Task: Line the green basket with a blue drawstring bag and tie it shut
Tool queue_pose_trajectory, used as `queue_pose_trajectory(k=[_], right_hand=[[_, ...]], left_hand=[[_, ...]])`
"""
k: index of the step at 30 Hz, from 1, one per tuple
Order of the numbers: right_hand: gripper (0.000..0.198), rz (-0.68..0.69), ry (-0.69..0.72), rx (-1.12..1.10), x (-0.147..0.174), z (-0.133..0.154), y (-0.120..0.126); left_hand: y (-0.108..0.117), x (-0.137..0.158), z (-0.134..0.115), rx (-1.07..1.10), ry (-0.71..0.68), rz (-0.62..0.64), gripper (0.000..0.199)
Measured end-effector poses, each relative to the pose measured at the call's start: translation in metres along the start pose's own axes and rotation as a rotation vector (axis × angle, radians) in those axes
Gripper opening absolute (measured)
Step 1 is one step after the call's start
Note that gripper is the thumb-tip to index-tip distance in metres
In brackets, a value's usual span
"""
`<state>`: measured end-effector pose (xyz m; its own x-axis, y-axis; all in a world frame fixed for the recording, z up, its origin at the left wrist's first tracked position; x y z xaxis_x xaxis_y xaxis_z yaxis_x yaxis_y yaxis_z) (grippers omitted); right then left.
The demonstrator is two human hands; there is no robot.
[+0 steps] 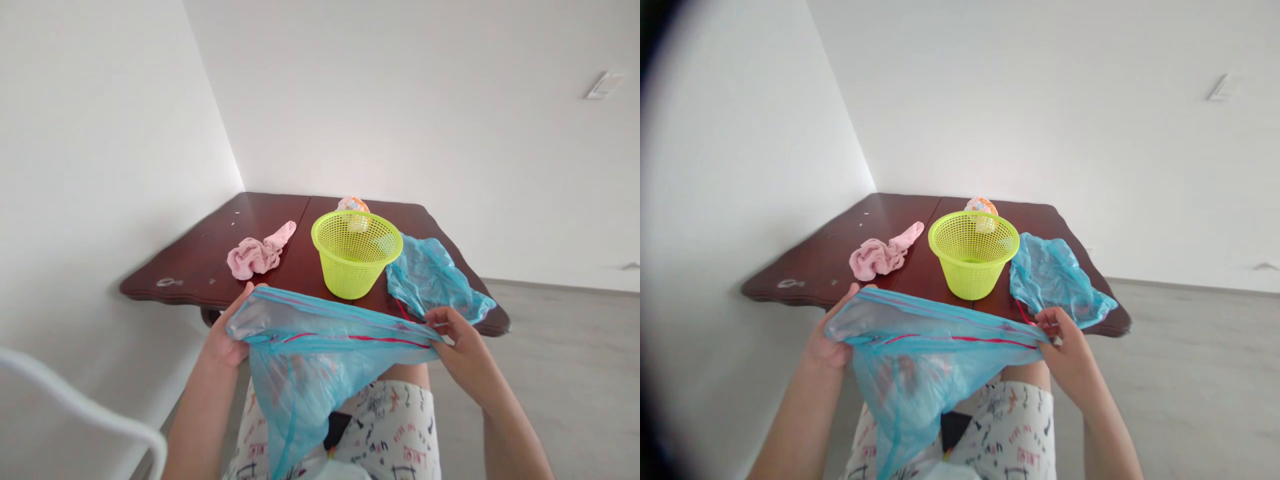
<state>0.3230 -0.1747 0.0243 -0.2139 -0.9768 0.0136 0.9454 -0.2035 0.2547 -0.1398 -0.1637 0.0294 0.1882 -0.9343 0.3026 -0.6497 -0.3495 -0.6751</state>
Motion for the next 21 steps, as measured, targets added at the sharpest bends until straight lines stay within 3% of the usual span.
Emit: queue_pose_trajectory(k=[3, 7, 10, 15, 18, 21], right_hand=[[0.026, 0.182, -0.081, -0.106, 0.002, -0.005, -0.003], [0.04, 0.391, -0.316, -0.489, 0.014, -0.013, -0.01], [0.037, 0.389, -0.386, -0.776, 0.019, -0.017, -0.016], [0.038, 0.306, -0.418, -0.969, 0.024, -0.013, -0.025], [0.043, 0.208, -0.391, -1.038, 0.028, 0.005, -0.022], [0.041, 0.194, -0.322, -1.049, 0.036, 0.035, -0.025]], left_hand=[[0.0, -0.001, -0.001, -0.004, 0.01, -0.036, 0.029], [0.009, -0.009, -0.003, 0.061, 0.013, 0.04, 0.036], [0.017, -0.013, -0.003, 0.104, -0.031, 0.124, 0.036], [0.017, -0.009, -0.01, 0.116, -0.195, 0.135, 0.02], [0.009, -0.006, -0.016, 0.129, -0.279, 0.131, 0.022], [0.008, -0.006, -0.021, -0.016, -0.388, 0.054, 0.032]])
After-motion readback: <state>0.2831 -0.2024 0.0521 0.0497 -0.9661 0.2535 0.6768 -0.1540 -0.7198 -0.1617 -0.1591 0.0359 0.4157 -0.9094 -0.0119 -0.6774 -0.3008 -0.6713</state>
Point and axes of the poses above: each hand's wrist, its own x-axis away from the middle knuckle, its own y-axis out of the back of the hand, z = x × y, the point moved 5 cm from there along -x, towards the middle knuckle, and after that the axes turned 8 degrees about -y, right-handed, at the moved point
